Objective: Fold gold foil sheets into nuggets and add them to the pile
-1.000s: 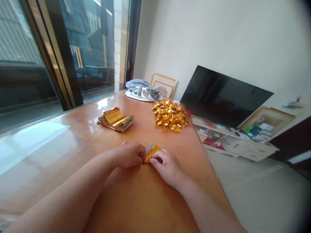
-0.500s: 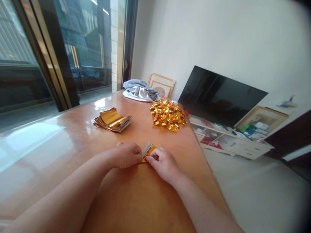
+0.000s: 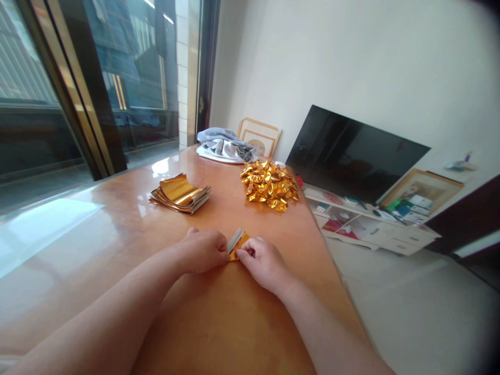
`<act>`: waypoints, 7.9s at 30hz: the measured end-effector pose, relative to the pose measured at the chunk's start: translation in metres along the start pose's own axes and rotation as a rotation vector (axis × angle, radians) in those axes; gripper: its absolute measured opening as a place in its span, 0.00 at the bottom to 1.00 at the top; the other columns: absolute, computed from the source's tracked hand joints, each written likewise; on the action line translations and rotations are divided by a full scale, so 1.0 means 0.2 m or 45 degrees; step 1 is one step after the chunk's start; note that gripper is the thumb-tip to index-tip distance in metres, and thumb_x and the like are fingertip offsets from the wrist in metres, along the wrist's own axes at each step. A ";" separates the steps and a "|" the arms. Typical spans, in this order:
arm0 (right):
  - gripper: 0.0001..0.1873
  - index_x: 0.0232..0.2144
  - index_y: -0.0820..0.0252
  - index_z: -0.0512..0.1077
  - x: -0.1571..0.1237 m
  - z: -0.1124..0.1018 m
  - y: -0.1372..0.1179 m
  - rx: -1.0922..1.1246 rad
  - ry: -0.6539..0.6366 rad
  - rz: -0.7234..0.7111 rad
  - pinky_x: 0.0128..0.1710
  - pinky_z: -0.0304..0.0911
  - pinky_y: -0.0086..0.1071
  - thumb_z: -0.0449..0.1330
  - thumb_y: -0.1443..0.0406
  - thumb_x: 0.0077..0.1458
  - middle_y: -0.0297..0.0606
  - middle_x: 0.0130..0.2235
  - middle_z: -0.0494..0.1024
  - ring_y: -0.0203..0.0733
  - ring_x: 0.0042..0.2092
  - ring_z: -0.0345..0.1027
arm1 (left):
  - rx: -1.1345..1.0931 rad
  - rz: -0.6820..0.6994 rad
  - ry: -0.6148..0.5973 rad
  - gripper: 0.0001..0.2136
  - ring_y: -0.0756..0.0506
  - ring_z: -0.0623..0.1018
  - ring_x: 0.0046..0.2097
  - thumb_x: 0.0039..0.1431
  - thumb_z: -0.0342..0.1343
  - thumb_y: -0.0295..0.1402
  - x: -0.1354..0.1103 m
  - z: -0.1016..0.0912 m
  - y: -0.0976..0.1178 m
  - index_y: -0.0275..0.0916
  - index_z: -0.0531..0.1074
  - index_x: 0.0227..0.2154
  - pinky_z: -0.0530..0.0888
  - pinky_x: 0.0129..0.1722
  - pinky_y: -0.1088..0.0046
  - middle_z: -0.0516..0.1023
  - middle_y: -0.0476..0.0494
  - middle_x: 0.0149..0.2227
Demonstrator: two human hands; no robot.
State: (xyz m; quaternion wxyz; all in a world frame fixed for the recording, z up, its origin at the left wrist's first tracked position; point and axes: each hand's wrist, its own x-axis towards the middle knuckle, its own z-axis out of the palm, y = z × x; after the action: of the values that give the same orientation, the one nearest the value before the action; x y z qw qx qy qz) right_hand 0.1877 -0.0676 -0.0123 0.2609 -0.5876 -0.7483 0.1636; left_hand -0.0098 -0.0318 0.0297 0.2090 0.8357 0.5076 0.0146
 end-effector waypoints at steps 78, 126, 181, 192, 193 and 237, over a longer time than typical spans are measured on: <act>0.08 0.29 0.55 0.71 0.00 0.01 -0.02 -0.158 0.040 0.081 0.30 0.51 0.29 0.62 0.59 0.59 0.31 0.33 0.75 0.36 0.34 0.66 | -0.073 0.019 0.023 0.12 0.40 0.79 0.40 0.57 0.51 0.40 0.00 -0.01 0.02 0.53 0.77 0.40 0.65 0.47 0.60 0.82 0.52 0.34; 0.18 0.37 0.54 0.68 -0.05 -0.01 -0.15 -0.463 0.075 0.270 0.35 0.58 0.34 0.63 0.49 0.53 0.39 0.39 0.79 0.48 0.43 0.73 | -0.138 0.071 -0.070 0.15 0.42 0.78 0.40 0.52 0.56 0.38 0.01 -0.03 -0.01 0.51 0.79 0.43 0.66 0.51 0.58 0.81 0.51 0.36; 0.06 0.35 0.57 0.71 0.01 0.02 0.20 0.394 0.158 0.156 0.30 0.60 0.28 0.58 0.63 0.53 0.30 0.29 0.74 0.37 0.29 0.66 | -0.053 -0.029 0.228 0.21 0.37 0.77 0.43 0.45 0.62 0.46 0.07 0.05 -0.05 0.45 0.73 0.42 0.64 0.46 0.59 0.81 0.46 0.39; 0.19 0.48 0.58 0.71 0.03 -0.02 0.19 0.270 0.222 0.138 0.44 0.68 0.35 0.61 0.62 0.53 0.39 0.43 0.77 0.42 0.42 0.73 | -0.110 -0.064 0.195 0.13 0.38 0.77 0.41 0.41 0.62 0.43 0.11 0.08 -0.08 0.45 0.76 0.31 0.66 0.42 0.61 0.80 0.46 0.37; 0.20 0.50 0.58 0.71 0.04 -0.02 0.19 0.251 0.221 0.142 0.46 0.68 0.36 0.61 0.62 0.53 0.40 0.45 0.77 0.43 0.45 0.73 | -0.115 -0.053 0.195 0.12 0.38 0.77 0.41 0.42 0.62 0.42 0.11 0.08 -0.07 0.45 0.76 0.31 0.66 0.42 0.61 0.81 0.47 0.37; 0.14 0.39 0.56 0.62 -0.05 -0.10 0.03 0.853 0.125 0.761 0.17 0.60 0.24 0.59 0.71 0.50 0.28 0.26 0.71 0.34 0.20 0.67 | -0.135 0.654 0.227 0.10 0.43 0.75 0.40 0.47 0.59 0.30 0.02 0.13 0.08 0.42 0.72 0.35 0.69 0.37 0.71 0.76 0.45 0.39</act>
State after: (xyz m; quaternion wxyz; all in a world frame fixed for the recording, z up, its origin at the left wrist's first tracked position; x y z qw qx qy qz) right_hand 0.2060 -0.0762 -0.0023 0.4131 -0.6681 -0.4382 0.4370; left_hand 0.0112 -0.0432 0.0104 0.1963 0.9204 0.2939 0.1671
